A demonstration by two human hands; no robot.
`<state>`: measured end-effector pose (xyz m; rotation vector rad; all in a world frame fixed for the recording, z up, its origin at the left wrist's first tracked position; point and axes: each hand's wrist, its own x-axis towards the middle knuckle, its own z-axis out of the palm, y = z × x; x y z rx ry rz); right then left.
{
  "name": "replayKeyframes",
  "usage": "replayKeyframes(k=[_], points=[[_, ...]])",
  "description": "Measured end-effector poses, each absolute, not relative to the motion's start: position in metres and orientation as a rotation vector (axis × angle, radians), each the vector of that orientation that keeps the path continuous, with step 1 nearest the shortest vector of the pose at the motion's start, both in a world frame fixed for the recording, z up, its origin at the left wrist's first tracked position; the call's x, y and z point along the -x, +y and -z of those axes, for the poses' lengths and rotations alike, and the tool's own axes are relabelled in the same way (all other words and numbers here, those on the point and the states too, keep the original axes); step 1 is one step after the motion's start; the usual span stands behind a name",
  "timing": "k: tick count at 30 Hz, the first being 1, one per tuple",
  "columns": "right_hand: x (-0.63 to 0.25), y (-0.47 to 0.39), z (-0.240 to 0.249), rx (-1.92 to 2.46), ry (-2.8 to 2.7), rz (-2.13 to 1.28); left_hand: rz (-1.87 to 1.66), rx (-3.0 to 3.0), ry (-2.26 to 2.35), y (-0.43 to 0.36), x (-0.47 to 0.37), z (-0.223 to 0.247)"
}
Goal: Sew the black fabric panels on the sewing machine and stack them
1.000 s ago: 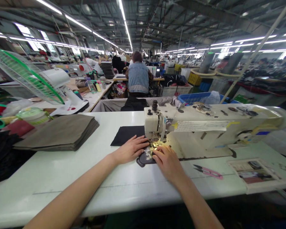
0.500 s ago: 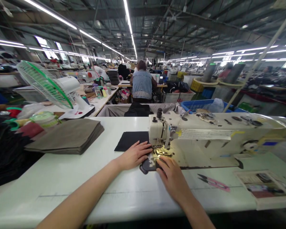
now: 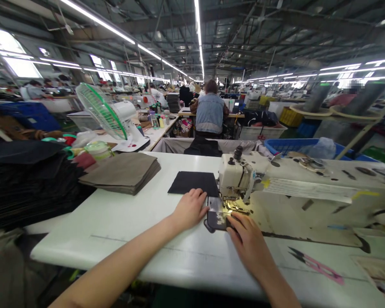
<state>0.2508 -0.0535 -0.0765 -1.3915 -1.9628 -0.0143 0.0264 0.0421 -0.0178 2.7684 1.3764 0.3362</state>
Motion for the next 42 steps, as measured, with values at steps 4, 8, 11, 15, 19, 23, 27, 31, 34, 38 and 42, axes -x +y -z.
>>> replayKeyframes(k=[4, 8, 11, 15, 19, 23, 27, 31, 34, 38, 42], points=[[-0.255, -0.053, 0.084, 1.358, -1.963, 0.023, -0.289, -2.677, 1.580, 0.053, -0.010, 0.012], [-0.257, -0.052, 0.091, 1.319, -1.965, 0.052, -0.295, -2.521, 1.938, 0.075, 0.046, -0.022], [-0.258, -0.051, 0.092, 1.308, -1.962, 0.072, -0.272, -2.308, 2.246, 0.092, 0.102, -0.048], [-0.258, -0.050, 0.092, 1.312, -1.966, 0.080, -0.170, -2.130, 2.313, 0.109, 0.150, -0.058], [-0.260, -0.051, 0.093, 1.315, -1.992, 0.080, -0.196, -2.055, 2.265, 0.121, 0.159, -0.049], [-0.261, -0.052, 0.095, 1.308, -2.002, 0.087, -0.367, -1.956, 2.245, 0.123, 0.169, -0.043], [-0.262, -0.052, 0.098, 1.320, -1.994, 0.066, -0.646, -1.857, 2.207, 0.117, 0.189, -0.051], [-0.261, -0.051, 0.097, 1.337, -1.981, 0.049, -0.848, -1.928, 2.117, 0.106, 0.182, -0.067], [-0.255, -0.055, 0.085, 1.314, -1.951, 0.078, -0.852, -2.112, 1.881, 0.085, 0.143, -0.067], [-0.233, -0.077, 0.048, 1.176, -1.955, 0.145, -0.664, -2.321, 1.280, 0.027, 0.065, -0.034], [-0.218, -0.101, 0.019, 1.054, -2.263, -0.022, -0.486, -2.415, 0.869, -0.047, 0.006, 0.001]])
